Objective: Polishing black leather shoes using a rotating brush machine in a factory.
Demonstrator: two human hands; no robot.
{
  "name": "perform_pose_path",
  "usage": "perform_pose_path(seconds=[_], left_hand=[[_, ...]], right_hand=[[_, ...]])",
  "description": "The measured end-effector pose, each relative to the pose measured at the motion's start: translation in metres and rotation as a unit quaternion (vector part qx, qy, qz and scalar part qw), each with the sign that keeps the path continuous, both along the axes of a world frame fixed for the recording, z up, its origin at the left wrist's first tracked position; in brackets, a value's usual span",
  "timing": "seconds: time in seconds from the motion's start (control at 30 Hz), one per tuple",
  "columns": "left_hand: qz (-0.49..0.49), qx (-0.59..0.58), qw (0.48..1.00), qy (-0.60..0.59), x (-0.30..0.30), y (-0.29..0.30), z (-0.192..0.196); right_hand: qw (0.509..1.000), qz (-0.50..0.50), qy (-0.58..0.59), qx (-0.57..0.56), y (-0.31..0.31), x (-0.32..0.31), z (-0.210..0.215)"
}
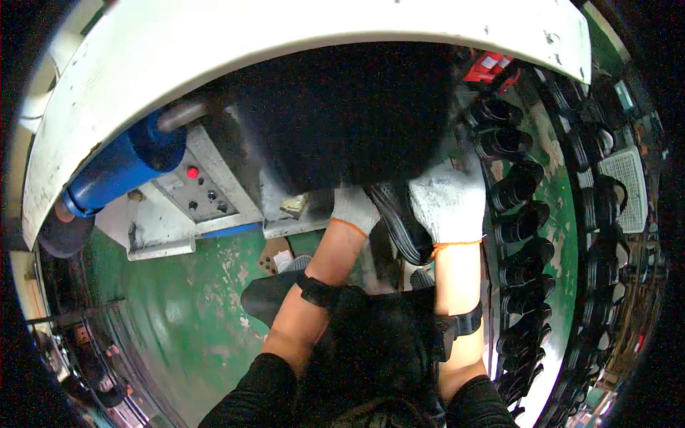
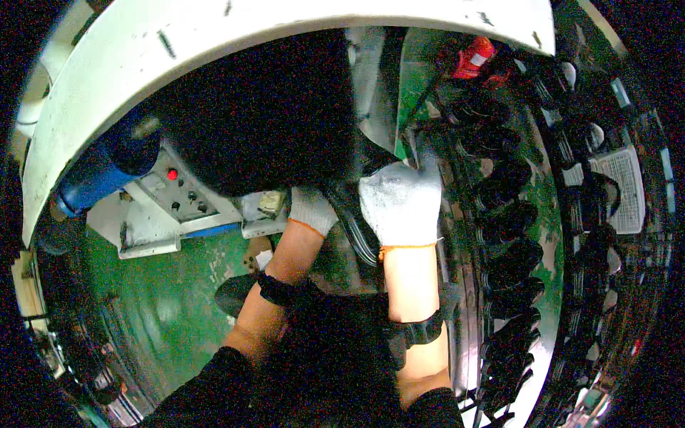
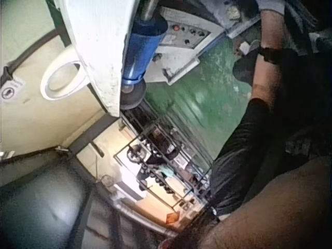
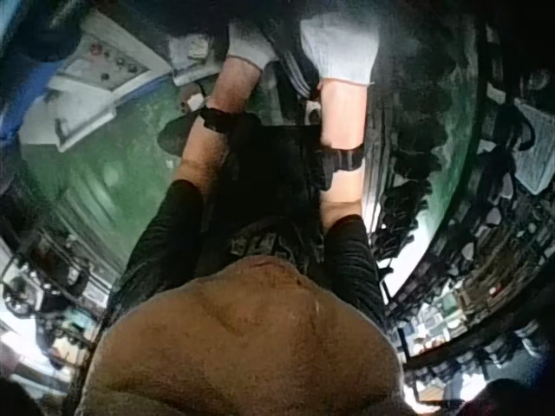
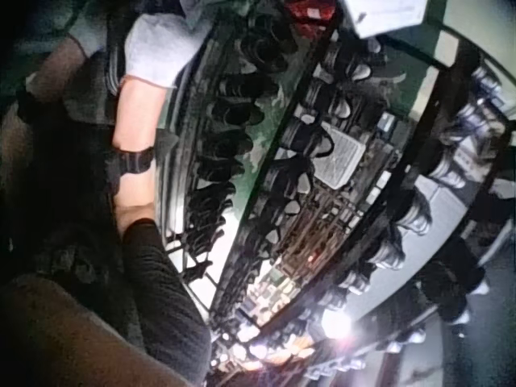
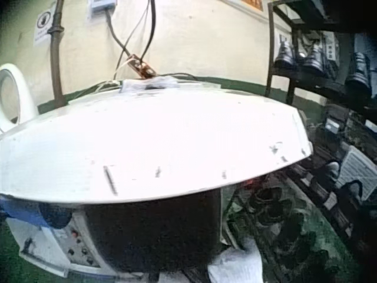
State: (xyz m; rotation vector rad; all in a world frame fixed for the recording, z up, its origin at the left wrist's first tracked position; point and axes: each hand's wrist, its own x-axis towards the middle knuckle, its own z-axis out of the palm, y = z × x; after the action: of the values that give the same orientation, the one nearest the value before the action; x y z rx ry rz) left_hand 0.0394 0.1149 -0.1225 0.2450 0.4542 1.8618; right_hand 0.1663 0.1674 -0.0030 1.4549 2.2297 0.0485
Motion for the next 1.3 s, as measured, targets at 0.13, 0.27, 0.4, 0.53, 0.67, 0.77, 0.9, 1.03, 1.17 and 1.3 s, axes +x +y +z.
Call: perform_pose_path(seconds=[0.13, 0.27, 0.4, 0.53, 0.67, 0.77, 0.9, 1.03, 1.17, 1.3], left_hand=[[-0.035, 0.021, 0.997, 0.062, 0.041, 0.03, -0.002], [0.001, -0.056, 0.998, 0.023, 0.015, 0.012, 0.021], [0.017, -0.123, 0.991, -0.043, 0.011, 0.001, 0.045], [0.038, -0.149, 0.985, -0.075, 0.004, -0.004, 0.062], [0.07, -0.172, 0.974, -0.127, 0.002, -0.013, 0.065], [0.094, -0.072, 0.991, -0.054, -0.032, -0.026, -0.006], [0.1, -0.045, 0.987, -0.115, -0.017, -0.034, 0.013], [0.024, -0.04, 0.99, -0.131, -0.005, -0.033, 0.017], [-0.005, -0.055, 0.998, -0.022, -0.002, -0.038, 0.002], [-0.054, -0.045, 0.987, -0.141, 0.006, -0.044, 0.019]], right_hand=[[0.927, 0.143, -0.152, 0.31, 0.01, 0.048, -0.022], [0.959, 0.117, -0.145, 0.213, 0.009, 0.025, -0.027], [0.945, 0.169, 0.089, 0.266, -0.013, 0.001, 0.01], [0.84, 0.216, 0.432, 0.248, -0.019, -0.016, 0.041], [0.771, 0.08, 0.544, 0.321, -0.038, -0.046, 0.036], [0.745, 0.057, 0.597, 0.293, -0.053, -0.052, 0.029], [0.886, 0.22, 0.287, 0.289, -0.088, -0.044, 0.043], [0.565, -0.001, 0.805, -0.183, -0.112, -0.032, 0.001], [0.097, -0.236, 0.877, -0.407, -0.139, -0.045, 0.024], [0.171, -0.373, 0.857, -0.312, -0.159, -0.037, 0.034]])
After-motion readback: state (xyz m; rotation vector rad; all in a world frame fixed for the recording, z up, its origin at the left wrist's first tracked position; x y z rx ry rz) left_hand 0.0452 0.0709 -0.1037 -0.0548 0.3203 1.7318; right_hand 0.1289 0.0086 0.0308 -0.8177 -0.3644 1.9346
